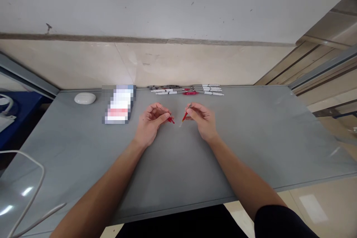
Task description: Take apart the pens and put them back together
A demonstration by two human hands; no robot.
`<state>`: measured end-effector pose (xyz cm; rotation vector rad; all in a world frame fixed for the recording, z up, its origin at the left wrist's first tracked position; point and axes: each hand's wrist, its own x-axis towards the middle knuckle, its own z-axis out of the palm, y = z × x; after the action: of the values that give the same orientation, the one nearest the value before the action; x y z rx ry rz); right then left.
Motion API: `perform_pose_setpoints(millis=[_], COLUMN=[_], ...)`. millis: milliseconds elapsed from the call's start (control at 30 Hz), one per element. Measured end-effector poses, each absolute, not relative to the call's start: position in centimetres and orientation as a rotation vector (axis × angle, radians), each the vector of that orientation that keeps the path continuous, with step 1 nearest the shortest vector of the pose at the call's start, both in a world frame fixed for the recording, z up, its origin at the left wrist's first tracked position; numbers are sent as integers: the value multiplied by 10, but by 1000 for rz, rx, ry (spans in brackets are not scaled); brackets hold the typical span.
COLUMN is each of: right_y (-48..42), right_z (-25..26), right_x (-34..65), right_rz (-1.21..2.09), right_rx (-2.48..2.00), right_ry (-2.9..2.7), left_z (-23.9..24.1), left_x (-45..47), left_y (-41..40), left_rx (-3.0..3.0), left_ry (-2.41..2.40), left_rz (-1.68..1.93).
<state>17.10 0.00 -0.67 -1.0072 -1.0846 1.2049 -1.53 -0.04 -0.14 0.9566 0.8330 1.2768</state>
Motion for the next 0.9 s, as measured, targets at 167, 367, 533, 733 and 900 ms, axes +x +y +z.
perform_pose_setpoints(millis=[167, 367, 533, 733, 900], right_y=[3, 5, 6, 6, 6], right_z=[-6, -6, -6, -6, -6], right_x=[172, 177, 180, 181, 181], right_rz=[1325, 1509, 1609, 1623, 1578], right_rx=[-999, -956, -913, -896, -935], right_ry=[-1000, -923, -872, -864, -895], left_z=[-1, -4, -3, -2, -2], left_x=[-12, -13, -14, -15, -15], left_y=[-3, -3, -1, 0, -1], left_rx=[1146, 1132, 985, 907, 877], left_ry=[905, 941, 927, 876, 830], left_rz=[1275, 1276, 1254, 1229, 1216])
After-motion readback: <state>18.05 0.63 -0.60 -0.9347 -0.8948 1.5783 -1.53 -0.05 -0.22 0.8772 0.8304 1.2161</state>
